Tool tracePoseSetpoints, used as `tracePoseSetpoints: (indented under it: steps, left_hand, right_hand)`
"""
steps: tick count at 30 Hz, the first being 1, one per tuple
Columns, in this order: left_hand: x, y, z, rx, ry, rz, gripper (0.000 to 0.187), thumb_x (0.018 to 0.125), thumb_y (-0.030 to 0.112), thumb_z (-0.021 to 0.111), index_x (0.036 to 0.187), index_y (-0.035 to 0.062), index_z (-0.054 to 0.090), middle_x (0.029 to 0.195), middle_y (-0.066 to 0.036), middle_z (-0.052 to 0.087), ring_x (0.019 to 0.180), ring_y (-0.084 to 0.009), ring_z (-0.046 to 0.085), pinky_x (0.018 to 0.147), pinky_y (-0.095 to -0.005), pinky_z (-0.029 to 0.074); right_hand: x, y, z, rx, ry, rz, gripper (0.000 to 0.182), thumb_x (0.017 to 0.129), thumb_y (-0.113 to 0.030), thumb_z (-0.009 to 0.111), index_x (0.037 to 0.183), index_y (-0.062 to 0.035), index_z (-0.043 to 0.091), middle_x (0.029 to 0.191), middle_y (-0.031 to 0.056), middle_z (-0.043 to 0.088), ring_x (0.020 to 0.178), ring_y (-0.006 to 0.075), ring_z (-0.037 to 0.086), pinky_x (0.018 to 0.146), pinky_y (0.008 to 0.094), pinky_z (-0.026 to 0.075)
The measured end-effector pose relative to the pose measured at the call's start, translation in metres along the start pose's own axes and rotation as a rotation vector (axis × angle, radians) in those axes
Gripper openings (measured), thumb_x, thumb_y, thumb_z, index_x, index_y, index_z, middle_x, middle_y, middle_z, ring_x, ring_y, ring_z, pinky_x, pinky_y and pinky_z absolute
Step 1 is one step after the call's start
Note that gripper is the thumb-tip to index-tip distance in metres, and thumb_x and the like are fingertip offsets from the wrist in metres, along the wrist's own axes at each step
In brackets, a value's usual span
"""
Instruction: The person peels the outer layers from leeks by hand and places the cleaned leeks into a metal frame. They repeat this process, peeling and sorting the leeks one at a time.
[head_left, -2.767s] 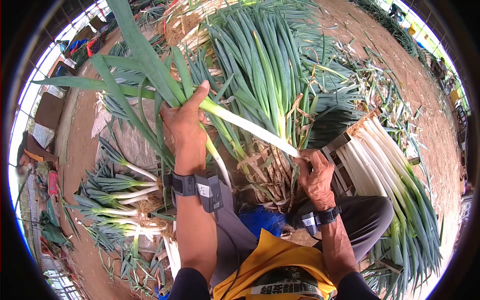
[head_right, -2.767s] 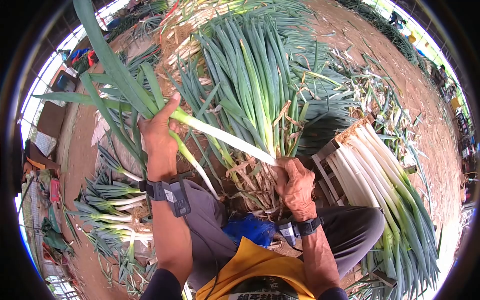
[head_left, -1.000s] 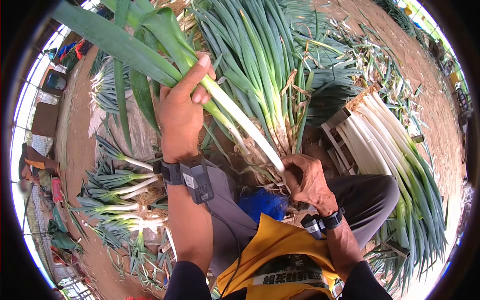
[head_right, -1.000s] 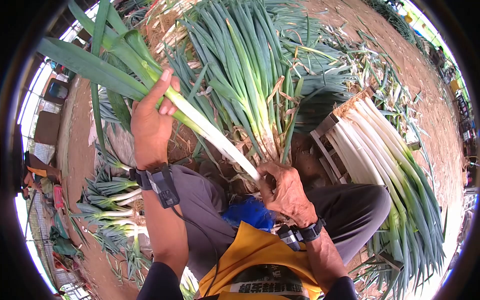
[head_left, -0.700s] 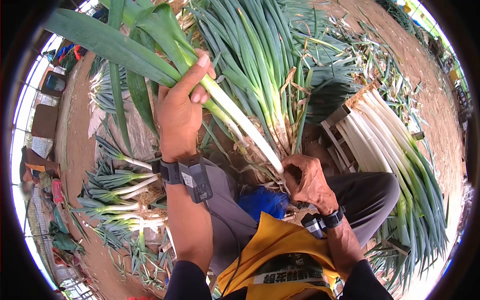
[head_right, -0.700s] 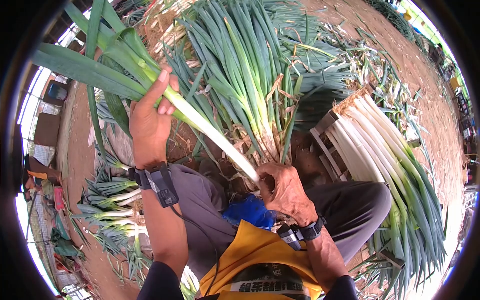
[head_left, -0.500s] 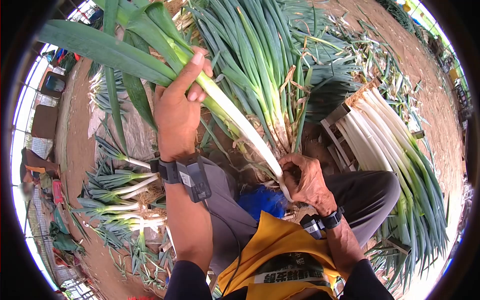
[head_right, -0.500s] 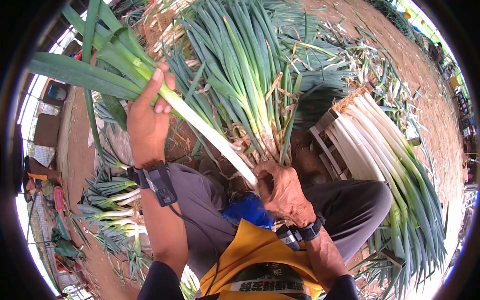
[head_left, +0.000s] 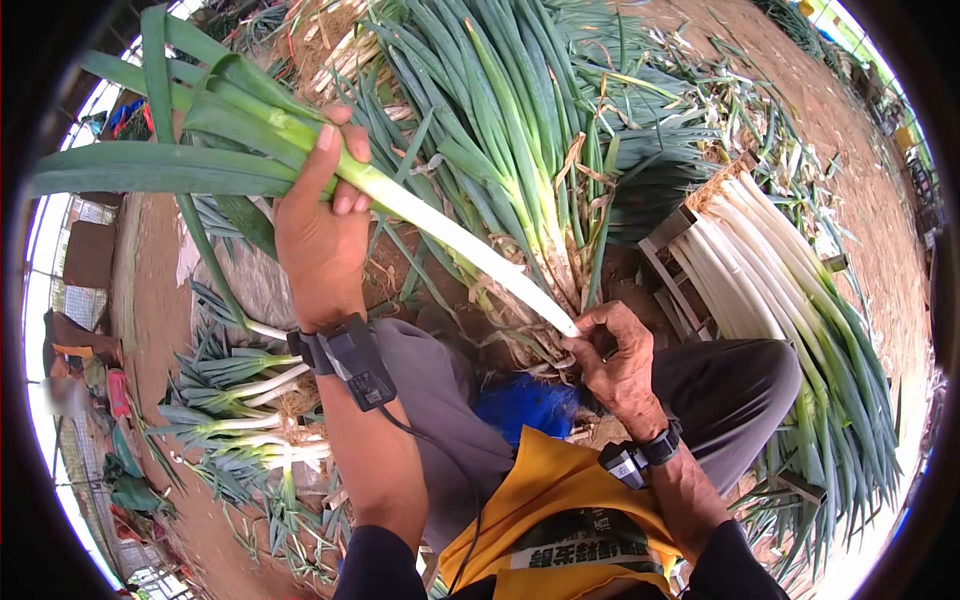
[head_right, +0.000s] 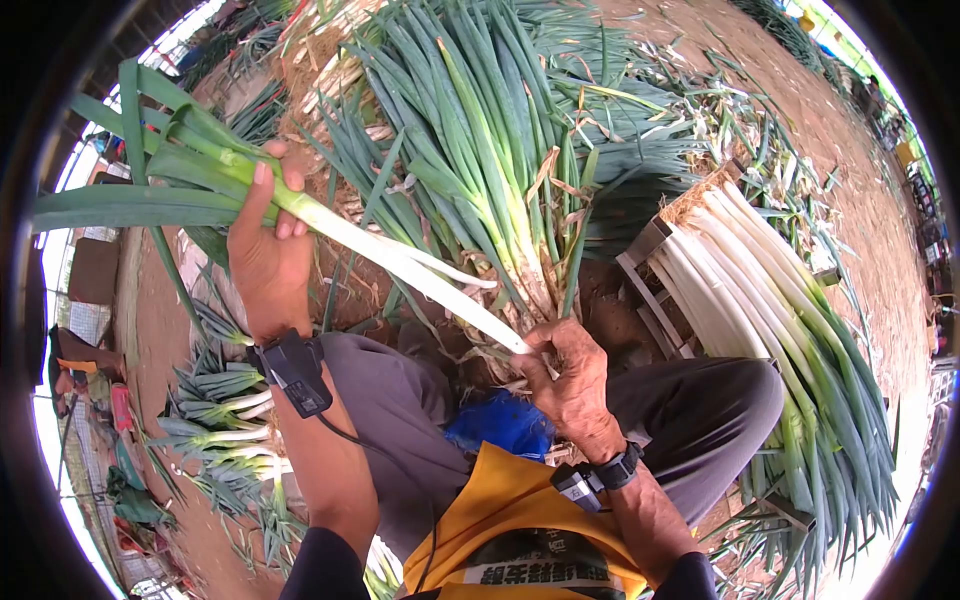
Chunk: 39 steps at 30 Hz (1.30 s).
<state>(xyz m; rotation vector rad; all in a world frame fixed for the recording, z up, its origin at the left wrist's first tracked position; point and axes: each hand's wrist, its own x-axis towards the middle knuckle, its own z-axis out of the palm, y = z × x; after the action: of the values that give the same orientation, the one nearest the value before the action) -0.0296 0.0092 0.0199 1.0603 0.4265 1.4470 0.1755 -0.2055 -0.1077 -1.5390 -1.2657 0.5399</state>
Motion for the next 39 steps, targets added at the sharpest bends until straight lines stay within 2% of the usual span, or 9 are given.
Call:
tracePoseSetpoints:
  steps: [12, 15, 26, 31, 33, 35, 36, 37, 39]
  left_hand:
    - [0.000, -0.002, 0.003, -0.024, -0.013, -0.004, 0.025, 0.094, 0.009, 0.064, 0.116, -0.0031, 0.060, 0.087, -0.010, 0.060, 0.053, -0.0043, 0.039, 0.052, -0.0183, 0.035]
    - [0.006, -0.002, -0.012, -0.104, -0.114, -0.038, 0.028, 0.096, 0.005, 0.062, 0.121, -0.0031, 0.053, 0.100, -0.014, 0.061, 0.061, -0.0065, 0.046, 0.052, -0.0164, 0.040]
    - [0.004, -0.005, -0.015, -0.136, -0.111, -0.016, 0.029, 0.097, 0.005, 0.061, 0.122, -0.0072, 0.052, 0.091, -0.012, 0.056, 0.058, -0.0076, 0.043, 0.052, -0.0170, 0.041]
    - [-0.002, -0.003, -0.005, -0.050, -0.048, 0.006, 0.031, 0.097, 0.006, 0.061, 0.124, -0.0063, 0.053, 0.091, -0.009, 0.057, 0.062, -0.0062, 0.043, 0.055, -0.0180, 0.038]
    - [-0.002, -0.003, -0.011, -0.023, -0.049, -0.021, 0.033, 0.097, 0.007, 0.062, 0.126, -0.0056, 0.053, 0.092, -0.008, 0.057, 0.063, -0.0054, 0.042, 0.057, -0.0186, 0.036]
    - [0.001, -0.002, -0.012, 0.056, -0.037, -0.012, 0.035, 0.096, 0.009, 0.063, 0.127, -0.0058, 0.055, 0.091, -0.006, 0.058, 0.062, -0.0045, 0.039, 0.059, -0.0194, 0.033]
    - [0.001, 0.001, -0.009, 0.109, -0.012, -0.004, 0.036, 0.095, 0.010, 0.063, 0.127, -0.0062, 0.055, 0.090, -0.005, 0.059, 0.061, -0.0043, 0.038, 0.059, -0.0198, 0.033]
    - [0.001, 0.001, -0.009, 0.162, 0.011, 0.008, 0.038, 0.095, 0.012, 0.063, 0.127, -0.0066, 0.055, 0.090, -0.005, 0.059, 0.060, -0.0042, 0.037, 0.059, -0.0201, 0.032]
    - [0.002, 0.002, -0.015, 0.180, -0.029, 0.009, 0.038, 0.095, 0.010, 0.063, 0.127, -0.0069, 0.056, 0.091, -0.005, 0.060, 0.062, -0.0046, 0.038, 0.059, -0.0203, 0.032]
  right_hand:
    - [0.008, -0.005, -0.004, -0.082, 0.104, -0.076, 0.025, 0.075, 0.003, 0.079, 0.091, -0.0027, 0.061, 0.079, 0.0074, 0.061, 0.071, 0.0164, 0.061, 0.069, 0.0288, 0.050]
    - [0.004, 0.010, -0.008, -0.002, 0.050, -0.002, 0.026, 0.074, 0.002, 0.080, 0.091, -0.0028, 0.061, 0.081, 0.0073, 0.062, 0.072, 0.0166, 0.061, 0.070, 0.0291, 0.050]
    - [0.004, 0.018, -0.007, -0.049, 0.083, -0.066, 0.018, 0.077, 0.000, 0.078, 0.082, -0.0029, 0.061, 0.074, 0.0083, 0.060, 0.067, 0.0188, 0.060, 0.065, 0.0305, 0.049]
    - [0.007, 0.023, -0.010, -0.078, 0.111, -0.096, 0.016, 0.077, 0.000, 0.077, 0.079, -0.0029, 0.061, 0.074, 0.0099, 0.061, 0.068, 0.0229, 0.062, 0.065, 0.0329, 0.049]
    - [0.007, 0.034, -0.010, -0.165, 0.104, -0.092, 0.015, 0.074, 0.001, 0.076, 0.080, -0.0020, 0.062, 0.076, 0.0129, 0.063, 0.071, 0.0299, 0.064, 0.066, 0.0352, 0.050]
    - [0.001, 0.060, -0.013, -0.433, -0.072, 0.064, 0.008, 0.077, -0.002, 0.072, 0.082, -0.0033, 0.065, 0.081, 0.0147, 0.066, 0.074, 0.0340, 0.065, 0.067, 0.0374, 0.051]
    - [-0.012, 0.094, -0.006, -0.509, -0.135, 0.146, 0.010, 0.077, -0.011, 0.070, 0.086, -0.0060, 0.069, 0.087, 0.0160, 0.069, 0.079, 0.0354, 0.067, 0.070, 0.0395, 0.054]
    - [-0.024, 0.126, 0.003, -0.772, -0.387, 0.351, 0.018, 0.075, -0.020, 0.071, 0.086, -0.0061, 0.071, 0.088, 0.0170, 0.071, 0.082, 0.0369, 0.069, 0.075, 0.0409, 0.056]
    - [-0.038, 0.136, 0.018, -0.874, -0.901, 0.461, 0.031, 0.071, -0.023, 0.074, 0.096, -0.0040, 0.071, 0.096, 0.0185, 0.071, 0.091, 0.0379, 0.069, 0.082, 0.0435, 0.055]
